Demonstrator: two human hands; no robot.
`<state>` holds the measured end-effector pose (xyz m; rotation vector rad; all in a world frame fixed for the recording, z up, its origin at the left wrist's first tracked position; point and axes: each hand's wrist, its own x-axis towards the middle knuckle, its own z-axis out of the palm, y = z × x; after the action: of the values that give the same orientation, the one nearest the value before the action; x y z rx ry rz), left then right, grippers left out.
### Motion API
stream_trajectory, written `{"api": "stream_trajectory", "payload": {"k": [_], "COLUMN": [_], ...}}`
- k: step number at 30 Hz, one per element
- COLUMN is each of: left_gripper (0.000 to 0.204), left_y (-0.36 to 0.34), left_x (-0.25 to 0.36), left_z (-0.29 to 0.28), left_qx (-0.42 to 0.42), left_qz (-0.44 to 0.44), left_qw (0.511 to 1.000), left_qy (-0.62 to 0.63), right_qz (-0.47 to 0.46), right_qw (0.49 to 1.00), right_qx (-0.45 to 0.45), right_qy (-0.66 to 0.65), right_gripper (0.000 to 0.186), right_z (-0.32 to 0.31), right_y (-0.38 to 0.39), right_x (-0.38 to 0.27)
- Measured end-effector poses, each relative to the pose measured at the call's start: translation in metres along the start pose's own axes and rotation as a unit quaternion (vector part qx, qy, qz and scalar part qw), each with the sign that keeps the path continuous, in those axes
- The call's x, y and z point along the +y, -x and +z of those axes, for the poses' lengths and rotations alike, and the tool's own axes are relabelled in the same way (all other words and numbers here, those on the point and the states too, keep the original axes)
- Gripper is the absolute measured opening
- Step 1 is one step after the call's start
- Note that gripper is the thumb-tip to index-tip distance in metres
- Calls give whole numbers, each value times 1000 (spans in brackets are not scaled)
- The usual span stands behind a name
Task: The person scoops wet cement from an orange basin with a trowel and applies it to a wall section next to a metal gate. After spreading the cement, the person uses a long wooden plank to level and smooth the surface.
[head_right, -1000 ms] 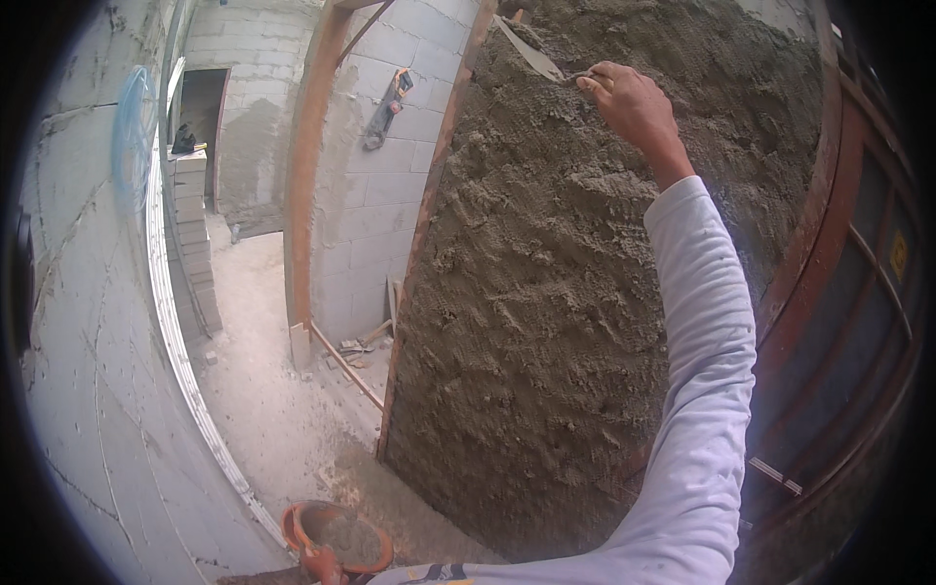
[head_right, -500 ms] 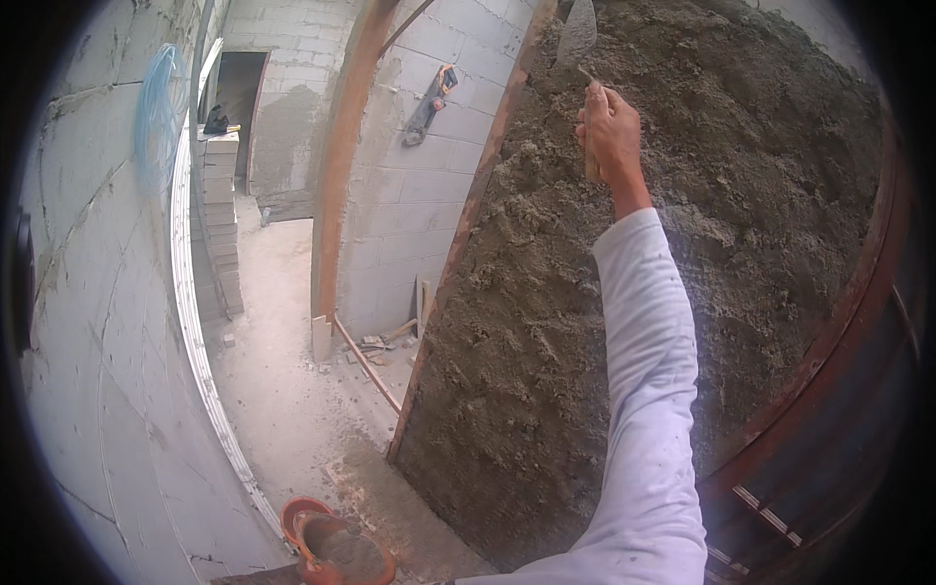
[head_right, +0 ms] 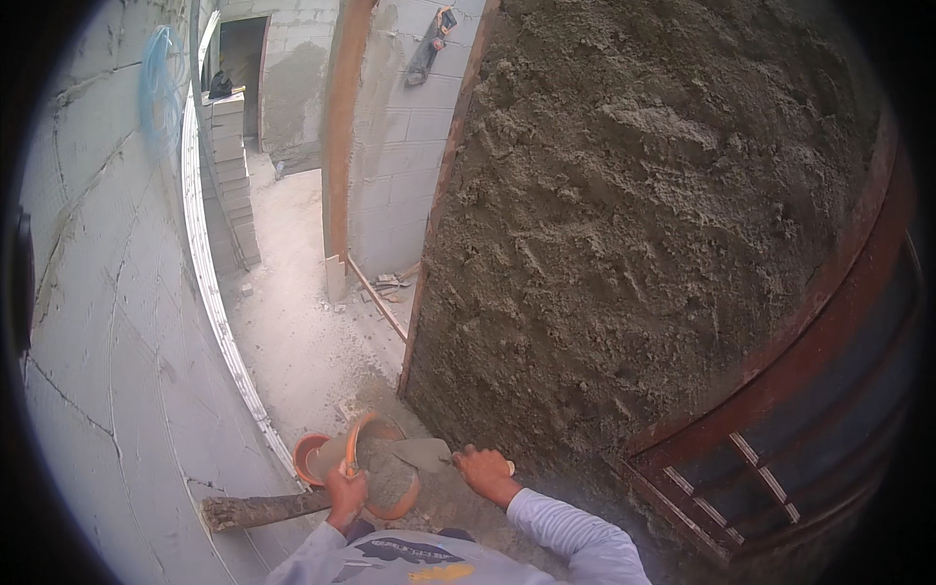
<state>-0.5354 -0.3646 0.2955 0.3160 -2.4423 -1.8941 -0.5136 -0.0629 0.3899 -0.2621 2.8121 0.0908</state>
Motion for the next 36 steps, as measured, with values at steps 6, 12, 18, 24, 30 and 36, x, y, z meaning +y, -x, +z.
{"api": "stream_trajectory", "payload": {"k": [6,12,18,24,30,36], "left_gripper": [27,22,27,30,34,36], "left_y": [40,88,121,139,107,49], "left_x": [50,61,32,14,-37,-26], "left_z": [43,57,35,19,-5,-35], "left_qx": [-60,-44,-15,30,125,168], "left_qz": [51,-26,-114,-120,-91,-121], "left_qw": [996,992,943,941,958,957], "left_qy": [-36,114,311,315,243,206], "right_qz": [-31,-3,28,47,-120,-221], "right_qw": [989,962,949,958,909,822], "right_qx": [86,57,92,204,290,260], "right_qy": [-116,-266,-301,-197,-276,-456], "right_gripper": [35,45,42,45,39,36], "right_z": [13,47,26,-125,-307,-445], "right_y": [42,132,172,147,90,5], "right_x": [-51,-9,24,49,42,45]}}
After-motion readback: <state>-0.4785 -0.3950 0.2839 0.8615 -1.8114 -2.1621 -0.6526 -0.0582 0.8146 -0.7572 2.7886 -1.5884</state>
